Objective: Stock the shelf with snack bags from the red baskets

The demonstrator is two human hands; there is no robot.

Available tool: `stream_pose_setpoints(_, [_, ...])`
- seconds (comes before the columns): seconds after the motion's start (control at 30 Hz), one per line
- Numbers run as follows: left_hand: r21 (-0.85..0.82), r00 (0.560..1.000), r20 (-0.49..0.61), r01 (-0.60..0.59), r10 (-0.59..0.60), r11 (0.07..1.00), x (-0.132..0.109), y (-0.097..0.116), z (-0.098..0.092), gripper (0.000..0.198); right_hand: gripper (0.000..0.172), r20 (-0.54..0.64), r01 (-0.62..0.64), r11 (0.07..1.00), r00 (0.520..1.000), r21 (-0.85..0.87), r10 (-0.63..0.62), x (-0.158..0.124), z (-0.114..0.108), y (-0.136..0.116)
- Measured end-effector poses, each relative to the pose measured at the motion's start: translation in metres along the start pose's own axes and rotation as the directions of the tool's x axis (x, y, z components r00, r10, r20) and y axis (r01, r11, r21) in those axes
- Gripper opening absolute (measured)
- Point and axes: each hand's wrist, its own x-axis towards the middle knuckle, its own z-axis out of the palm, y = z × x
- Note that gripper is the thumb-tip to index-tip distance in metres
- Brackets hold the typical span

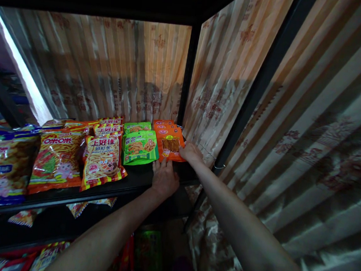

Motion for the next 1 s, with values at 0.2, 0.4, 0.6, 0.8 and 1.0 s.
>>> stream_pose_setpoints(0.2, [-0.065,1.000,0.003,-0.018,0.018,0.998,0.002,-0.002,0.002,0.053,0.025,-0.004,0.026,0.999,1.000,0.043,-0.026,0.004,0.002,0.005])
stream_pose_setpoints(0.4, [-0.099,0.998,-0.026,-0.059,0.057,0.993,0.002,-0.003,0.004,0.052,0.027,-0.027,0.067,0.996,0.998,0.064,-0.065,0.019,0.004,0.012])
stream_pose_setpoints(0.6, [-0.091,0.995,-0.046,-0.089,0.086,0.992,0.000,-0.003,0.004,0.051,0.032,-0.034,0.077,0.995,0.997,0.063,-0.074,0.021,0.003,0.016])
stream_pose_setpoints(0.8, [-0.076,0.992,-0.081,-0.098,0.092,0.992,-0.001,-0.003,0.006,0.050,0.029,-0.065,0.130,0.985,0.990,0.117,-0.123,0.012,0.011,0.021])
stream_pose_setpoints(1.0, [-0.098,0.989,-0.102,-0.116,0.106,0.988,-0.001,-0.005,0.007,0.047,0.030,-0.057,0.122,0.977,0.992,0.174,-0.114,0.011,0.011,0.020])
